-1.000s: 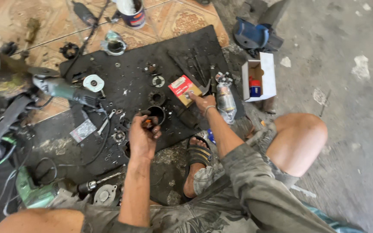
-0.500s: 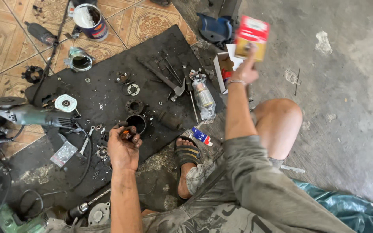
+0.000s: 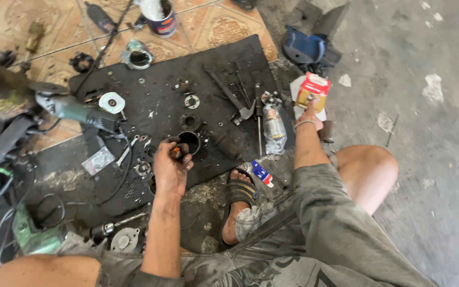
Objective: The person unpacks several small boxes containing mechanical parts and tools while sitting on the floor. They then use a hammer to tap a metal ring into a cylindrical metal housing, followed by inserting a small metal component into the housing.
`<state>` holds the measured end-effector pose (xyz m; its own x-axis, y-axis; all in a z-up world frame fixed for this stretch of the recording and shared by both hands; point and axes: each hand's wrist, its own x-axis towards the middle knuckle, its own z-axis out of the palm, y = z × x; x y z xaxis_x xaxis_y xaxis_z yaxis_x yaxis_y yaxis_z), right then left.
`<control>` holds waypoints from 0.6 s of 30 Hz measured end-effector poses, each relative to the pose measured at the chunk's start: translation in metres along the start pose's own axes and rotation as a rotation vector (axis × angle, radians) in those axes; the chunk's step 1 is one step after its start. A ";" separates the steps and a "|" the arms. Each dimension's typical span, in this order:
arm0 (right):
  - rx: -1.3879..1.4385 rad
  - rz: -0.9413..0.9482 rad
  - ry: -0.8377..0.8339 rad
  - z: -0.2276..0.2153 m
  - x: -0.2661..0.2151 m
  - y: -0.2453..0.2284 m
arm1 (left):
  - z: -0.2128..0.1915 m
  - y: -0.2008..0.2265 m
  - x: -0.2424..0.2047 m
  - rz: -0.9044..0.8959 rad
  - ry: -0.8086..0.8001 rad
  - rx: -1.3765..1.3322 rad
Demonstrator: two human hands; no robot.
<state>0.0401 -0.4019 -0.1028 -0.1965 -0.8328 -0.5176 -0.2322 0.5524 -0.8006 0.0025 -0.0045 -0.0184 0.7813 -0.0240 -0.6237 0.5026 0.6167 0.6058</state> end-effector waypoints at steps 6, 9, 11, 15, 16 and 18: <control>-0.007 0.022 -0.220 -0.011 0.006 -0.006 | -0.013 -0.029 0.029 0.000 0.033 0.033; 0.012 0.050 -0.282 0.006 -0.001 0.010 | -0.011 -0.039 0.032 -0.039 0.035 -0.030; 0.047 0.073 -0.314 0.014 -0.013 0.015 | -0.014 -0.042 0.031 -0.051 0.008 -0.049; -0.009 0.223 -0.733 0.024 -0.051 0.025 | -0.007 -0.044 0.028 -0.101 -0.161 -0.069; -0.013 0.222 -0.732 0.015 -0.077 0.023 | -0.004 -0.042 0.026 -0.102 -0.158 -0.073; -0.013 0.356 -1.021 -0.001 -0.132 0.021 | 0.003 -0.039 0.024 -0.183 -0.119 -0.152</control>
<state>0.0606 -0.2800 -0.0512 0.6308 -0.2586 -0.7316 -0.3298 0.7640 -0.5545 0.0024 -0.0310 -0.0553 0.7251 -0.2326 -0.6482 0.5851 0.7045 0.4016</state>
